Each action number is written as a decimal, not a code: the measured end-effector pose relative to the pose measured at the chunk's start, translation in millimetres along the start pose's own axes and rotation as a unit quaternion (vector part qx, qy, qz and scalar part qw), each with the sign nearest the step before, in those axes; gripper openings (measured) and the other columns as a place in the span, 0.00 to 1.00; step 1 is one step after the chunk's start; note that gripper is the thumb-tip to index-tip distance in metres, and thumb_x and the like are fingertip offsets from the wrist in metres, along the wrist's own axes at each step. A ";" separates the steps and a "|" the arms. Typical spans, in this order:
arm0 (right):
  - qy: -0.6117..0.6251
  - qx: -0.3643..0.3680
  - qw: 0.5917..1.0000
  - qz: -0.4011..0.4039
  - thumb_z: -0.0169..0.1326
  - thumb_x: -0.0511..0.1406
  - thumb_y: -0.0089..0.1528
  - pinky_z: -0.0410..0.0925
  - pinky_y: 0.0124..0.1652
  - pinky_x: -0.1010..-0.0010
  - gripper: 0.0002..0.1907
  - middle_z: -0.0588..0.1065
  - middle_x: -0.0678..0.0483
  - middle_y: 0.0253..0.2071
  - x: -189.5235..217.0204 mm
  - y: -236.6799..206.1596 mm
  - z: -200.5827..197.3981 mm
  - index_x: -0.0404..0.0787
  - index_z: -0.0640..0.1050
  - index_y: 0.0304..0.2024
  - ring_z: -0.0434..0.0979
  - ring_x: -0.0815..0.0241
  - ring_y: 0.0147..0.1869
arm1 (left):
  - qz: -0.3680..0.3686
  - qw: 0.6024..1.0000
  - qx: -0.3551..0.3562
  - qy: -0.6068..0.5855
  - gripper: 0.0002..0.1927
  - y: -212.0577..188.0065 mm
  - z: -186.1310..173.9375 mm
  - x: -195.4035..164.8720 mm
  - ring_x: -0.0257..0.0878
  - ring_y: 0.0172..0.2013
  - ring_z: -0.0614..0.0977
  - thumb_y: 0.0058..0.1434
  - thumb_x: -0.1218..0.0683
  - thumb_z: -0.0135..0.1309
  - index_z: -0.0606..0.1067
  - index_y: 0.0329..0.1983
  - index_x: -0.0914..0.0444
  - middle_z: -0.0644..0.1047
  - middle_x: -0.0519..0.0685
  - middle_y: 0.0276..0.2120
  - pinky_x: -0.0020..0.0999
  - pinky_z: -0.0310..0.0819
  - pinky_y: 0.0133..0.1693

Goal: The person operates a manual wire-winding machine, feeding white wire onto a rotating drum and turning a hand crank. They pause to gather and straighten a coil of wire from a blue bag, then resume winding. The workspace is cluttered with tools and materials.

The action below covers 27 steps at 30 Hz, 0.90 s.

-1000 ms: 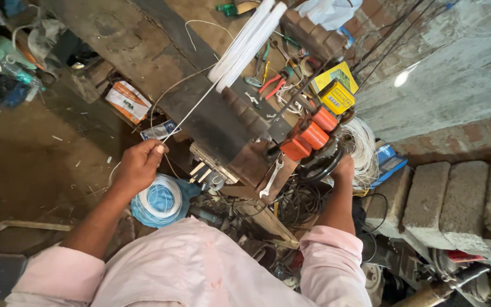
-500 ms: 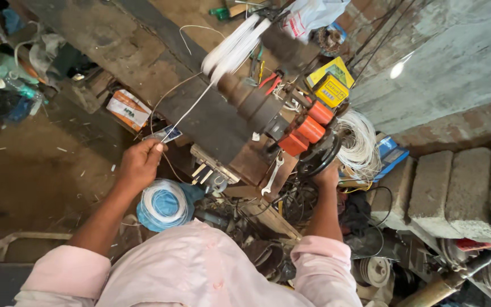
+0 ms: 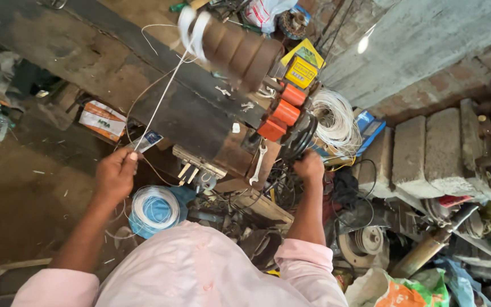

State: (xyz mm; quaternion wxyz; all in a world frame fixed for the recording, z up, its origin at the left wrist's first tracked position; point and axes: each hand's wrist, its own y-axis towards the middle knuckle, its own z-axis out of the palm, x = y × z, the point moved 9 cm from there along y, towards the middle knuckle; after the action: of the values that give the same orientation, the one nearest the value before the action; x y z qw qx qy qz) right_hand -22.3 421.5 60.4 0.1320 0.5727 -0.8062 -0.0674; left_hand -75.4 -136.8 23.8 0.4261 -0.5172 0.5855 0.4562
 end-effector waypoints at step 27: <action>0.035 0.048 0.995 0.075 0.61 0.42 0.53 0.72 0.48 0.50 0.20 0.79 0.35 0.40 -27.6 75.1 -41.8 0.38 0.83 0.43 0.80 0.36 0.48 | 0.007 1.000 0.007 -0.006 0.12 26.9 22.6 -24.5 0.32 0.22 0.70 0.71 0.53 0.49 0.78 0.43 0.67 0.71 0.46 0.19 0.34 0.64 0.26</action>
State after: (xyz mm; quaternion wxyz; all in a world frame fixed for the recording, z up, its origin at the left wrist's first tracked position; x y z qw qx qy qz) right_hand -69.7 474.5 116.1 0.1372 0.5186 -0.8439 0.0018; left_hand -99.1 -108.1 45.1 0.4299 -0.5073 0.5897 0.4584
